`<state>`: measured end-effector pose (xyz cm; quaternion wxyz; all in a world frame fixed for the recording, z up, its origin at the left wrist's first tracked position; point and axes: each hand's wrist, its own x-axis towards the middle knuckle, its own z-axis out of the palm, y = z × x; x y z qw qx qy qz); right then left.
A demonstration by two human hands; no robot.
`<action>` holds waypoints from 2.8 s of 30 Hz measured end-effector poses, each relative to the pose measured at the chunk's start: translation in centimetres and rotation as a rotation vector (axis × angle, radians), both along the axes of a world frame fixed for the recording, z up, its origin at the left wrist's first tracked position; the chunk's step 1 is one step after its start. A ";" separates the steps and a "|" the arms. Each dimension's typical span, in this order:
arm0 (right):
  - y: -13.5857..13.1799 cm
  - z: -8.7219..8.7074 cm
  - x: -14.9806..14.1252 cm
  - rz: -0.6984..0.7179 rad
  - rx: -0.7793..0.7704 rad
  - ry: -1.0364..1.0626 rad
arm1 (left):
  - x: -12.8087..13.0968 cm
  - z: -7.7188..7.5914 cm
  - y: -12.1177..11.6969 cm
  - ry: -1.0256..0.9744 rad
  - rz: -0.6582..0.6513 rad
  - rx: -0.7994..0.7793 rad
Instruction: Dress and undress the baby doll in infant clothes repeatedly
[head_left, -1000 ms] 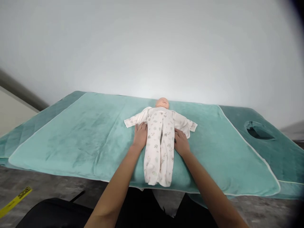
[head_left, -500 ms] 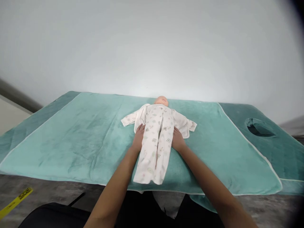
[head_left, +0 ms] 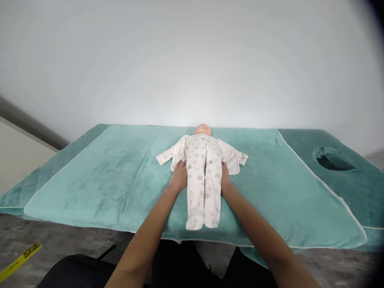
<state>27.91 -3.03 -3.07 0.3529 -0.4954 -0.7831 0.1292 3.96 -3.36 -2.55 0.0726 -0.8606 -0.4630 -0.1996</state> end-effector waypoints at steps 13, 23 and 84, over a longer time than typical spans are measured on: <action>-0.9 -0.5 0.4 0.095 0.095 -0.096 | 0.1 0.1 -0.3 -0.122 0.082 -0.062; -0.8 -0.5 0.2 0.135 0.198 -0.224 | -0.5 -0.3 -0.3 -0.160 0.099 -0.082; -3.2 1.8 10.6 -0.499 -0.495 -0.034 | -2.6 4.5 -3.3 -1.496 0.505 -0.958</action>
